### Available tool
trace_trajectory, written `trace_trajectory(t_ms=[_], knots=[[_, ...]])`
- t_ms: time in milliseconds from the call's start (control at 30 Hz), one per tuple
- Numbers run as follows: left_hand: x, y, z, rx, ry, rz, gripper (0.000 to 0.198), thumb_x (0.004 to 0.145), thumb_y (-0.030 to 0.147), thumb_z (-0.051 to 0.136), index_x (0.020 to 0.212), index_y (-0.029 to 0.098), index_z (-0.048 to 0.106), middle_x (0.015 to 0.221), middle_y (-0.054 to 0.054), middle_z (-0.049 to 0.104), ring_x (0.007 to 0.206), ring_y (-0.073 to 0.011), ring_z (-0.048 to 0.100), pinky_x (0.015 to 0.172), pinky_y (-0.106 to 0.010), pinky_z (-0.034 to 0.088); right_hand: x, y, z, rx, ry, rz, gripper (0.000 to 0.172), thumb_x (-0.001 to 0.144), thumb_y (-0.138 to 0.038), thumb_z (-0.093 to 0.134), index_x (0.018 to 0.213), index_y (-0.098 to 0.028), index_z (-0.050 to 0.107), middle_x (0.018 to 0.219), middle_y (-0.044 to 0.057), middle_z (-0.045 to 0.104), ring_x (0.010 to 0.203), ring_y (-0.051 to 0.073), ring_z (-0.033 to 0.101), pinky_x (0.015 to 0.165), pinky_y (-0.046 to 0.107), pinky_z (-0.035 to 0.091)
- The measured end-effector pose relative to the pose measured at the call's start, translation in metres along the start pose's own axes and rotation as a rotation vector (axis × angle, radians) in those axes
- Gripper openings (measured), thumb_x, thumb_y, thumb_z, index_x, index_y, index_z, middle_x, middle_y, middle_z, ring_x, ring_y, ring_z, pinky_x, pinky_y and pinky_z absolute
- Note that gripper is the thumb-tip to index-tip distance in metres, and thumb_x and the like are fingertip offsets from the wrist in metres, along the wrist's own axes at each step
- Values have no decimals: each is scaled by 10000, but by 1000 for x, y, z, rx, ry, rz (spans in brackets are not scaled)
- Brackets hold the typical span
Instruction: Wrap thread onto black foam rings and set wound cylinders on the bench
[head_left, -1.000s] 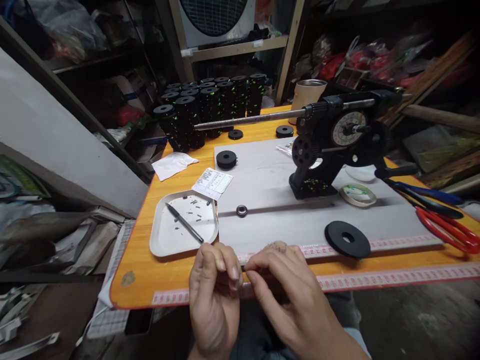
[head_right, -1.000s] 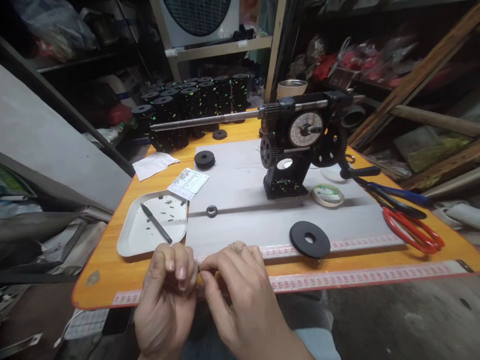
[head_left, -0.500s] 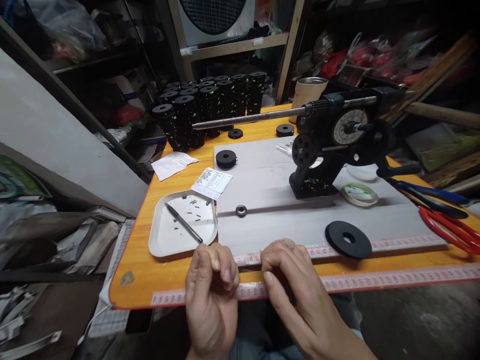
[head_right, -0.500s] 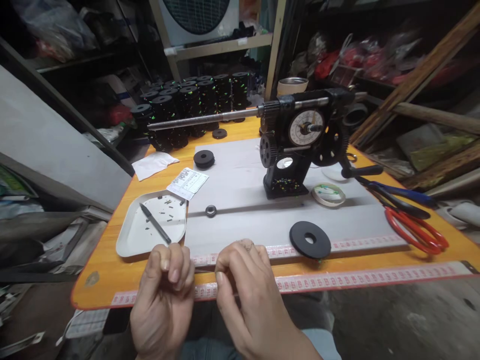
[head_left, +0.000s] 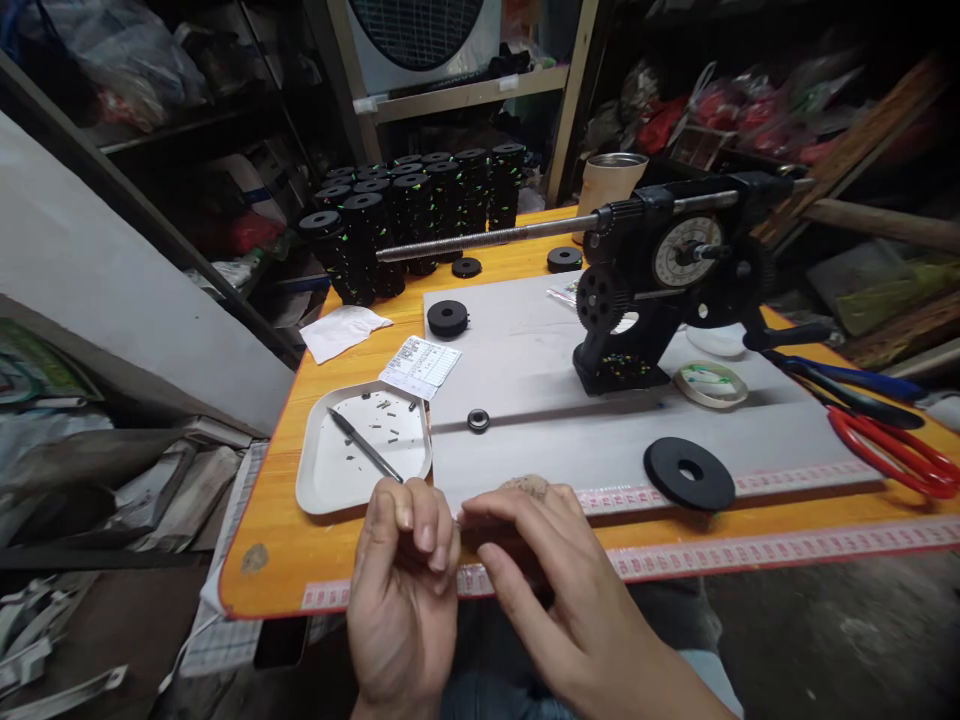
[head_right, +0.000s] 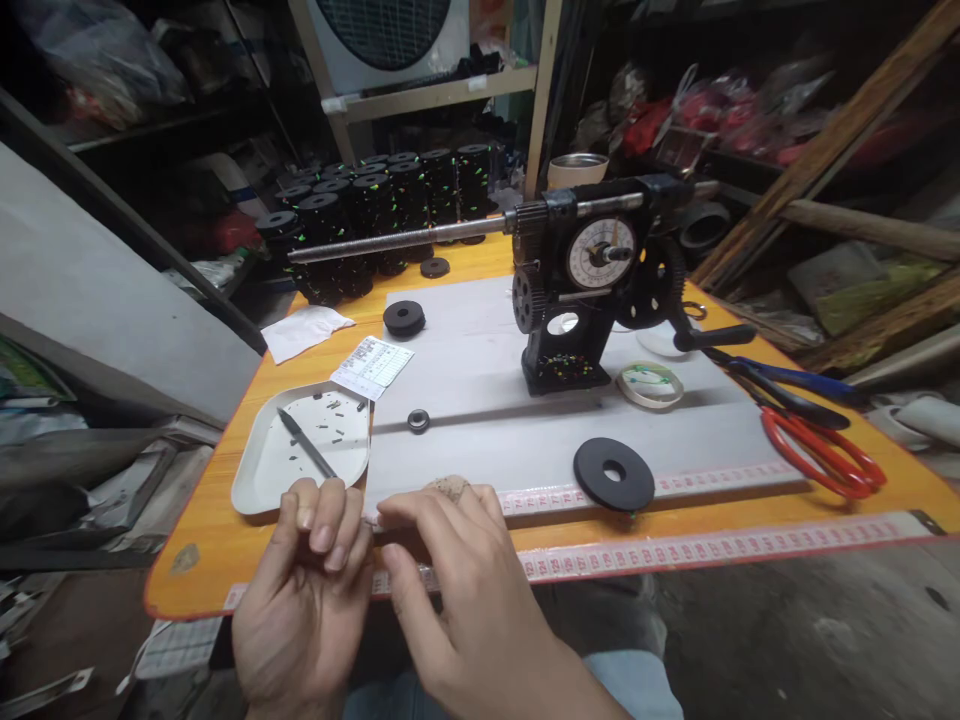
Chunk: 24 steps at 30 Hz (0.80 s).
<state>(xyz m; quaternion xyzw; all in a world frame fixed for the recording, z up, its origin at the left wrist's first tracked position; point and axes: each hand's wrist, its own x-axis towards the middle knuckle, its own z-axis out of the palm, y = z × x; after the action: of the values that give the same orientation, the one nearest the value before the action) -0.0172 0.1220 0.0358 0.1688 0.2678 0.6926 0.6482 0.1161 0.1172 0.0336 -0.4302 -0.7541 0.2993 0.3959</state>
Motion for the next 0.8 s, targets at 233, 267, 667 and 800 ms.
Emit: trace_trajectory(t_ms=[233,267,667,800], knots=[[-3,8,3,-94,-38,-17,263,917,219,576,668,160,518,606,32,493,496,-63,444,472,-149,442,5,-5,12,75,99,1,158,901,-64,541,946,-203,604,827,-1,663,777,170,565,746,346,347],[-4,7,4,-105,-48,-18,255,917,222,579,675,159,526,609,32,499,497,-61,451,473,-146,446,4,-6,12,78,102,4,156,898,-63,544,927,-202,608,818,-4,664,769,166,564,743,345,345],[-10,0,7,-111,-61,-34,256,913,224,588,673,158,528,605,32,501,490,-59,455,463,-139,455,-5,-9,9,-12,176,-24,142,877,-75,524,832,-193,589,739,-3,599,723,175,506,703,347,301],[-12,2,7,-103,-21,-42,254,902,232,605,671,162,527,598,38,484,476,-57,435,462,-144,441,-7,-9,8,23,126,4,129,868,-88,484,800,-191,520,740,-9,540,711,165,484,704,344,307]])
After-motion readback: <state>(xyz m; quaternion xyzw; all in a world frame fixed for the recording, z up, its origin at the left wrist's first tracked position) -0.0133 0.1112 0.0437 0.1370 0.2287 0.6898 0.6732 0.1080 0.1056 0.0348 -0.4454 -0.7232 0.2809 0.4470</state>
